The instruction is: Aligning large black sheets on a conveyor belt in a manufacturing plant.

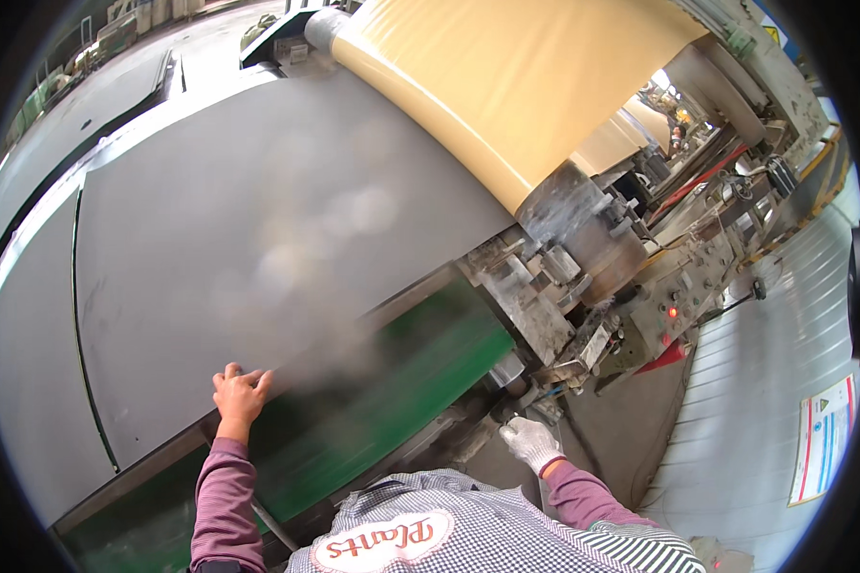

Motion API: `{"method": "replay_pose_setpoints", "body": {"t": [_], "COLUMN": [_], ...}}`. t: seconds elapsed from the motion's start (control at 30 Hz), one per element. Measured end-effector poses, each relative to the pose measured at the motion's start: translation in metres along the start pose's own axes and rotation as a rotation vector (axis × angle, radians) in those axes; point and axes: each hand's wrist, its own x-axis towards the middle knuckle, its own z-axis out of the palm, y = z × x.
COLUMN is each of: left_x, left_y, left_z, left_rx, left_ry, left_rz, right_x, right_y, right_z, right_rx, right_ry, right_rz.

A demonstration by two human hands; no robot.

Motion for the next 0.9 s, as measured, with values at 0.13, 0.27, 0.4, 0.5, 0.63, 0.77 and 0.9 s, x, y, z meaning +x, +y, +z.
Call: {"method": "replay_pose_setpoints", "body": {"t": [0.13, 0.27, 0.4, 0.5, 0.63, 0.77, 0.9], "left_x": [0.012, 0.018, 0.017, -0.006, -0.058, -0.06, -0.05], "left_y": [0.026, 0.092, 0.002, -0.128, -0.274, -0.292, -0.207], "left_z": [0.021, 0.014, 0.012, -0.032, -0.064, -0.032, -0.03], "left_rx": [0.045, -0.128, -0.513, -0.265, 0.094, 0.177, -0.044], "left_ry": [0.023, -0.105, 0.334, 0.754, 0.533, 0.328, 0.227], "left_rz": [-0.063, 0.115, 0.221, 0.019, -0.451, -0.58, -0.337], "right_x": [0.029, 0.062, 0.081, 0.082, 0.059, 0.04, 0.037], "right_y": [-0.055, -0.119, -0.208, -0.296, -0.392, -0.455, -0.465], "right_z": [-0.024, -0.034, -0.041, -0.03, 0.006, 0.043, 0.045], "right_rx": [0.073, 0.296, 0.557, 0.319, 0.122, 0.065, -0.163], "right_ry": [0.017, 0.193, 0.23, 0.297, 0.29, 0.24, 0.131], "right_rz": [-0.17, -0.499, -0.738, -1.102, -1.342, -1.362, -0.997]}}
